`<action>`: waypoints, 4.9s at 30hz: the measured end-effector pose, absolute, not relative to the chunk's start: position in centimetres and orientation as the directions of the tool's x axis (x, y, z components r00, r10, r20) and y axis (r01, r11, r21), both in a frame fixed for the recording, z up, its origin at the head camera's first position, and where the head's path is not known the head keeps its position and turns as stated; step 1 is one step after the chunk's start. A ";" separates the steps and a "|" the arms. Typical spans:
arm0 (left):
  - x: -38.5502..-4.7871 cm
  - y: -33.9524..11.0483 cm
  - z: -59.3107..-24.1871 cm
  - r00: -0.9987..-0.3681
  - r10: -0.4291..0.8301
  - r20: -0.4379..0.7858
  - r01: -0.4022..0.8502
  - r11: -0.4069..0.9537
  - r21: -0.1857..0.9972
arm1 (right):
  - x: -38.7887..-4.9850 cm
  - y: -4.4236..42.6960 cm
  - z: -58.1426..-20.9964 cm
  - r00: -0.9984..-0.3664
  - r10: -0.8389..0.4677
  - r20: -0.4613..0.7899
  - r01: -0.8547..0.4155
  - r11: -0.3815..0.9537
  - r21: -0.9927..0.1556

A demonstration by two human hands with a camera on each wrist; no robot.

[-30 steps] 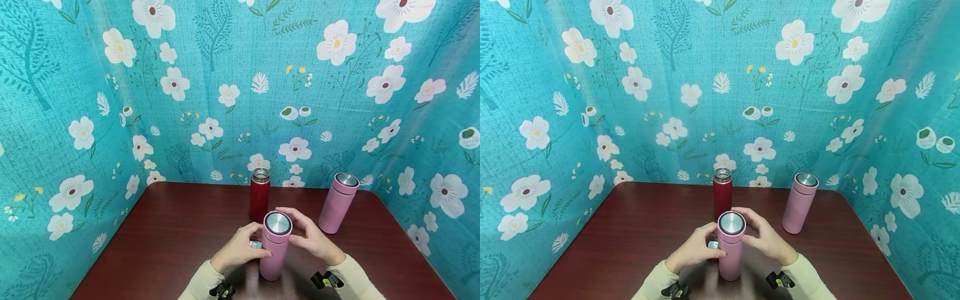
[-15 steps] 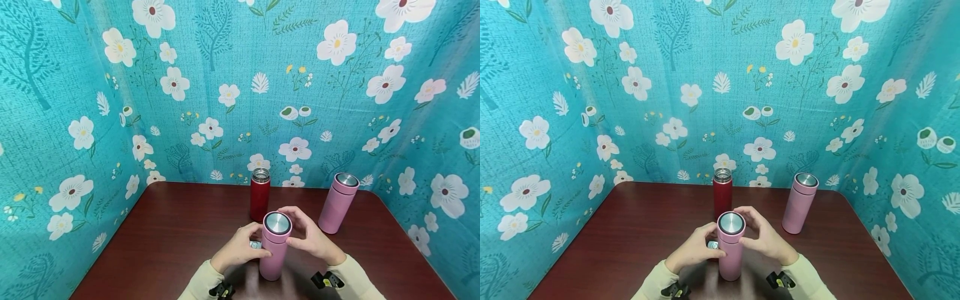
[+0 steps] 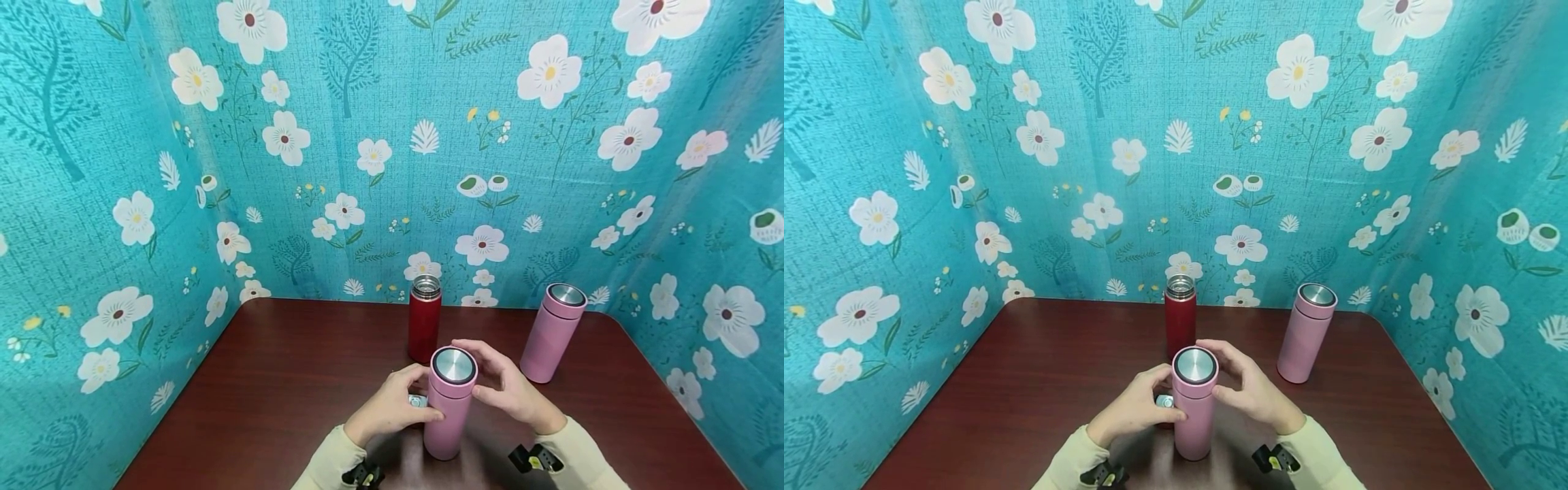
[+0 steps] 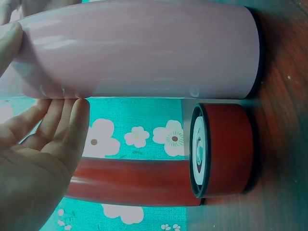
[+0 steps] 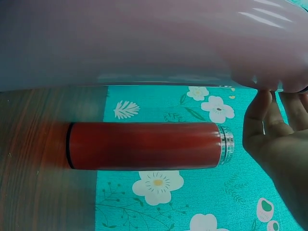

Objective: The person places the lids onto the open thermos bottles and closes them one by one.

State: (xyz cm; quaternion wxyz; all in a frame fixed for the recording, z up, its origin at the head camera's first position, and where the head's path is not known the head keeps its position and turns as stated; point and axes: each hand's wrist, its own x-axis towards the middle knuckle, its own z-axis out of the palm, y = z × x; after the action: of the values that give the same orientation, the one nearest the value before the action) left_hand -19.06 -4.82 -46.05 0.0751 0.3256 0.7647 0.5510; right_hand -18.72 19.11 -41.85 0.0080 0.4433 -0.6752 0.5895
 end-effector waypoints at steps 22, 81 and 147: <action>-19.0 -4.8 -45.8 -0.779 0.587 0.222 0.394 0.184 0.900 | -18.8 19.1 -41.7 -0.566 -0.617 0.547 -0.640 -0.090 -0.763; -19.0 -4.5 -45.1 -0.778 0.592 0.213 0.387 0.183 0.904 | -18.9 19.5 -41.9 -0.635 -0.609 0.476 -0.566 -0.052 -0.823; -19.2 -4.4 -45.3 -0.776 0.589 0.227 0.400 0.181 0.899 | -19.3 19.7 -42.1 -0.684 -0.573 0.452 -0.557 0.010 -0.830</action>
State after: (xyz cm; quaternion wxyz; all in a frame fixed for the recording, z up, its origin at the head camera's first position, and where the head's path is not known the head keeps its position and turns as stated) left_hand -19.19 -4.43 -45.35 0.0858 0.3237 0.7635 0.5522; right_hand -19.28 19.66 -42.08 -0.0068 0.3976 -0.7107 0.5803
